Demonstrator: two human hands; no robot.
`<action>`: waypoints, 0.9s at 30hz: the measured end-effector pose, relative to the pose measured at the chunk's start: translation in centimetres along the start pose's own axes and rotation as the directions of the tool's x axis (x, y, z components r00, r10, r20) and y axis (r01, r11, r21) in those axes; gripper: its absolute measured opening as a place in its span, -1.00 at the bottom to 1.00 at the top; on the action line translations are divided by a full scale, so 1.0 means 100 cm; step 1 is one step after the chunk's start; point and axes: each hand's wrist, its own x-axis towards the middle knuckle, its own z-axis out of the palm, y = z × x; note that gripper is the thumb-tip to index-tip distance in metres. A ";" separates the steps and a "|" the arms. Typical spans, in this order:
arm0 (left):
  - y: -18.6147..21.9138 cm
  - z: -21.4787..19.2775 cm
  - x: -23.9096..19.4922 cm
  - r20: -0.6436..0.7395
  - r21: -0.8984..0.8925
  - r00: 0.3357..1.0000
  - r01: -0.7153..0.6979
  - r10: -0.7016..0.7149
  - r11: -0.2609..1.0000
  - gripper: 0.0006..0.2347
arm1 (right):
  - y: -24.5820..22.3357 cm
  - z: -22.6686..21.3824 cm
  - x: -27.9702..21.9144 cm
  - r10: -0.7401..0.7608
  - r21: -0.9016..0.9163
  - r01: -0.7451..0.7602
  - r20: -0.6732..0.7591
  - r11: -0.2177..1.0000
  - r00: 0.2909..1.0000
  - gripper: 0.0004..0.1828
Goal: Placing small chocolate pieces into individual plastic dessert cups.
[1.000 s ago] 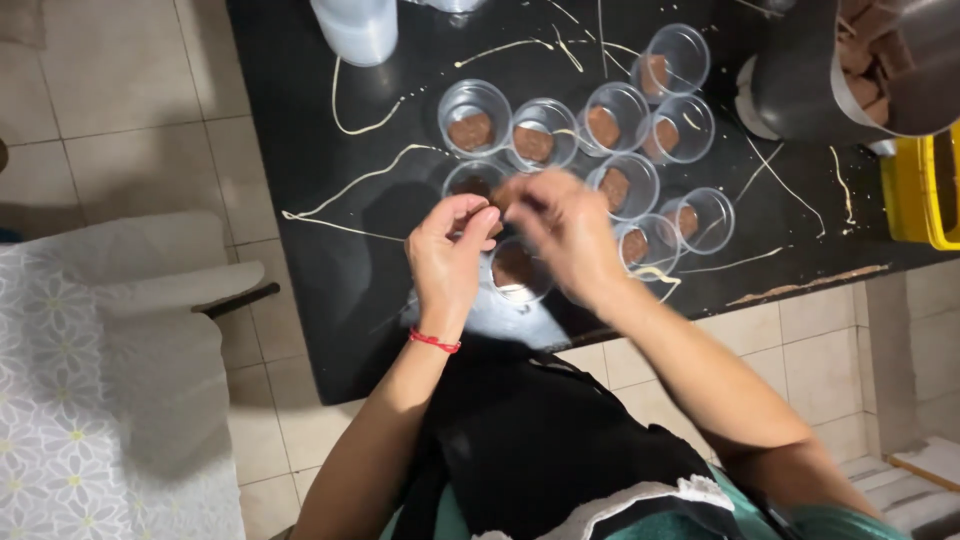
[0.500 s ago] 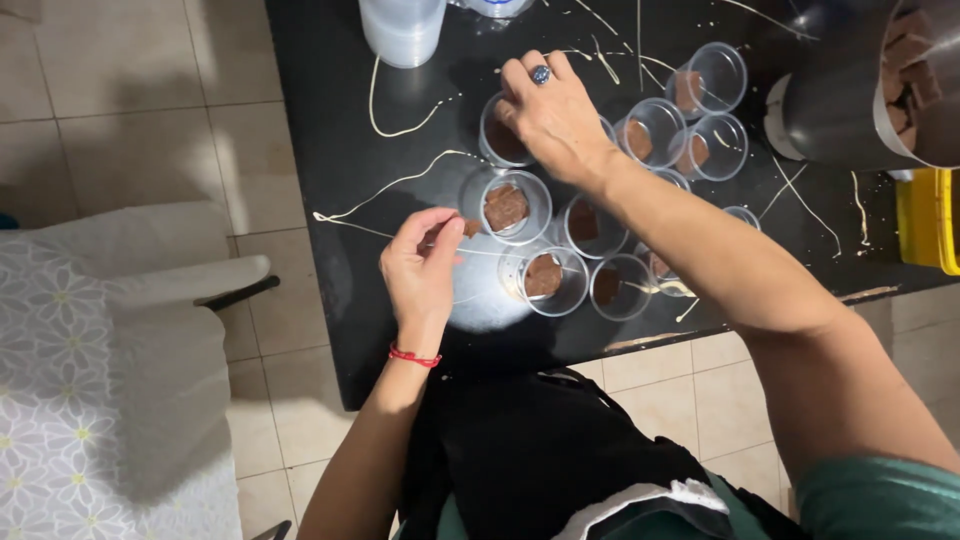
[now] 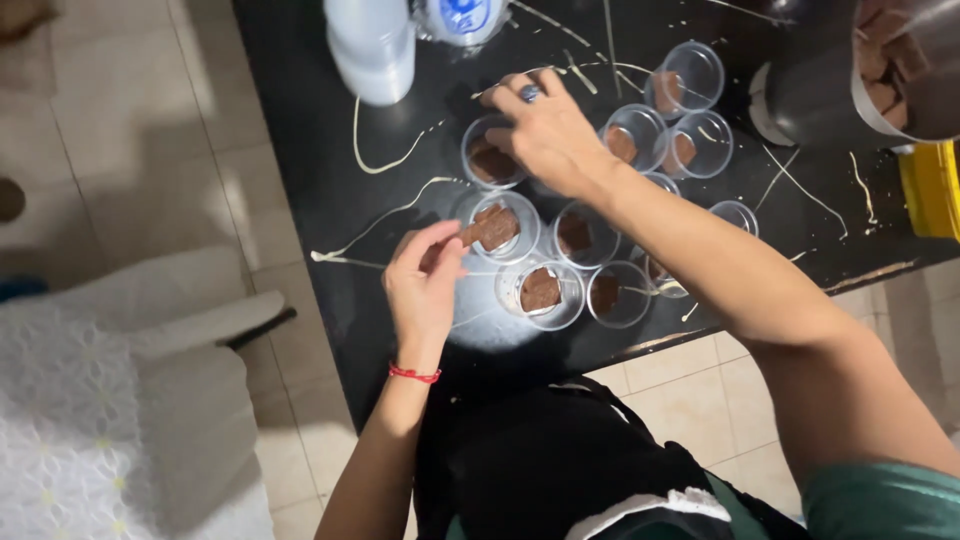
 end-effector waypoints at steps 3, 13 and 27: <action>0.021 0.004 0.017 0.049 0.308 0.977 -0.212 0.207 0.927 -0.91 | 0.001 -0.041 -0.024 0.145 0.124 -0.129 -0.124 0.984 0.982 -0.67; 0.019 0.067 0.082 0.255 0.670 0.930 -0.368 0.266 0.645 -0.93 | 0.071 -0.145 -0.213 0.599 0.080 -0.602 -0.274 0.794 0.753 -0.82; 0.005 0.149 0.108 0.927 0.375 0.347 -0.886 0.145 -0.273 -0.95 | 0.175 -0.127 -0.322 0.599 0.179 -0.579 -0.383 0.795 0.704 -0.82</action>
